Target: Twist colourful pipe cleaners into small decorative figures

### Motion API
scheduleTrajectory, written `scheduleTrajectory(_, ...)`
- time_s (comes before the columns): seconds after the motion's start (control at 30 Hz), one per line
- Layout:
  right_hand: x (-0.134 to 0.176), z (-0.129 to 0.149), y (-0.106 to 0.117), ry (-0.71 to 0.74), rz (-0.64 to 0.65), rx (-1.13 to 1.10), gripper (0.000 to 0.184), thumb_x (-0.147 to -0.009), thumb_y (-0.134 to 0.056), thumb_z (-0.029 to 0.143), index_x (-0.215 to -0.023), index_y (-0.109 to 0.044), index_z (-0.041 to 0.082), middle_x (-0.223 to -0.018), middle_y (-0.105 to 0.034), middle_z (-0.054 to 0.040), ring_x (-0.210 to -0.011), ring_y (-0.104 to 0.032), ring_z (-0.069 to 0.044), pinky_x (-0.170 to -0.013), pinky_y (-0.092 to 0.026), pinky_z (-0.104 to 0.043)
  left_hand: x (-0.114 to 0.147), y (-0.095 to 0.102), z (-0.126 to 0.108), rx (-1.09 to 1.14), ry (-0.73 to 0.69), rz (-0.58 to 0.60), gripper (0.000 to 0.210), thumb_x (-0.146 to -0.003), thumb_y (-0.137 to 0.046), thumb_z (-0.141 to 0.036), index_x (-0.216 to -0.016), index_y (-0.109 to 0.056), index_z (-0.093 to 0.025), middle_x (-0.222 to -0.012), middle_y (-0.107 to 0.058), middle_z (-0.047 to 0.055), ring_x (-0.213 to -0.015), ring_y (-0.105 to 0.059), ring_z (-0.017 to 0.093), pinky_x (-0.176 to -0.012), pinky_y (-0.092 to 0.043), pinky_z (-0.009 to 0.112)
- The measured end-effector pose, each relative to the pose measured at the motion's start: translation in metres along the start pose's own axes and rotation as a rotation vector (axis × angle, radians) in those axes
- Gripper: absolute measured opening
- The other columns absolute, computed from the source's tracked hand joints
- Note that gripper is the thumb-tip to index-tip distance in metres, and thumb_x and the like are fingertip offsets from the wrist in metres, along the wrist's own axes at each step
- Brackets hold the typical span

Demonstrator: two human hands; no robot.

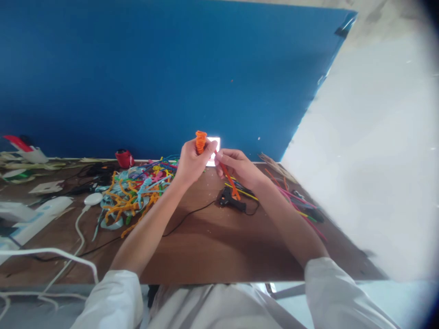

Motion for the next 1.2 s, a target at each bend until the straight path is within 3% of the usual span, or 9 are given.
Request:
scheduleTrajectory(0.23,-0.001,-0.003,-0.004,-0.013,0.022,-0.002,0.032,-0.087,-0.069,0.045,-0.075,-0.06,0.018,-0.057,-0.061,0.0035,-0.05,-0.056,-0.008,-0.053,-0.045,-0.022,-0.002,0.014,0.01,0.047,0.026,-0.128,0.033,-0.087,-0.065,-0.038,-0.063,-0.052,-0.018,-0.054,-0.045,-0.005,-0.05,-0.036,0.007,-0.049,-0.031,0.023)
scheduleTrajectory(0.47,0.003,0.001,-0.014,0.006,0.092,0.331,0.038,-0.096,-0.054,0.05,-0.075,-0.055,0.019,-0.065,-0.064,0.0008,-0.059,-0.058,-0.009,-0.06,-0.048,-0.023,-0.01,0.043,0.041,0.168,0.145,-0.309,0.038,-0.086,-0.067,-0.039,-0.061,-0.045,-0.02,-0.052,-0.04,-0.006,-0.043,-0.033,0.006,-0.041,-0.025,0.023)
scheduleTrajectory(0.6,0.007,0.009,-0.014,0.019,0.104,0.472,0.037,-0.098,-0.05,0.047,-0.075,-0.054,0.019,-0.066,-0.061,0.0015,-0.061,-0.057,-0.009,-0.06,-0.046,-0.023,-0.009,0.052,0.037,0.199,0.15,-0.374,0.04,-0.086,-0.068,-0.041,-0.063,-0.045,-0.02,-0.051,-0.039,-0.006,-0.041,-0.033,0.005,-0.039,-0.024,0.023)
scheduleTrajectory(0.8,0.012,0.018,0.004,0.002,0.053,0.58,0.039,-0.099,-0.049,0.049,-0.074,-0.054,0.02,-0.055,-0.054,0.0042,-0.05,-0.049,-0.008,-0.052,-0.037,-0.024,-0.007,0.065,0.035,0.245,0.092,-0.483,0.04,-0.086,-0.068,-0.048,-0.068,-0.046,-0.021,-0.054,-0.037,-0.006,-0.041,-0.034,0.005,-0.038,-0.023,0.022)
scheduleTrajectory(0.93,0.014,0.02,0.015,-0.022,0.004,0.573,0.04,-0.097,-0.052,0.05,-0.072,-0.057,0.02,-0.048,-0.048,0.0058,-0.044,-0.04,-0.007,-0.048,-0.03,-0.026,-0.009,0.063,0.044,0.286,0.127,-0.482,0.04,-0.086,-0.068,-0.048,-0.067,-0.045,-0.021,-0.054,-0.039,-0.006,-0.041,-0.034,0.005,-0.037,-0.024,0.022)
scheduleTrajectory(1.1,0.015,0.027,0.028,0.003,-0.08,0.596,0.045,-0.092,-0.059,0.056,-0.064,-0.058,0.02,-0.049,-0.05,0.0035,-0.047,-0.04,-0.008,-0.05,-0.03,-0.026,-0.007,0.059,0.044,0.286,0.184,-0.461,0.038,-0.087,-0.067,-0.042,-0.067,-0.043,-0.022,-0.054,-0.041,-0.007,-0.042,-0.034,0.005,-0.038,-0.027,0.022)
scheduleTrajectory(1.2,0.015,0.028,0.033,0.009,-0.114,0.654,0.048,-0.09,-0.059,0.06,-0.063,-0.059,0.02,-0.045,-0.041,0.0051,-0.045,-0.032,-0.008,-0.047,-0.023,-0.027,-0.007,0.058,0.04,0.243,0.183,-0.449,0.038,-0.088,-0.065,-0.043,-0.067,-0.042,-0.022,-0.053,-0.04,-0.007,-0.041,-0.033,0.004,-0.038,-0.028,0.022)
Point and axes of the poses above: each hand's wrist, its own x-axis away from the middle knuckle, its own y-axis out of the back of the hand, z = x × y, the point moved 10 cm from there along -x, towards the middle knuckle
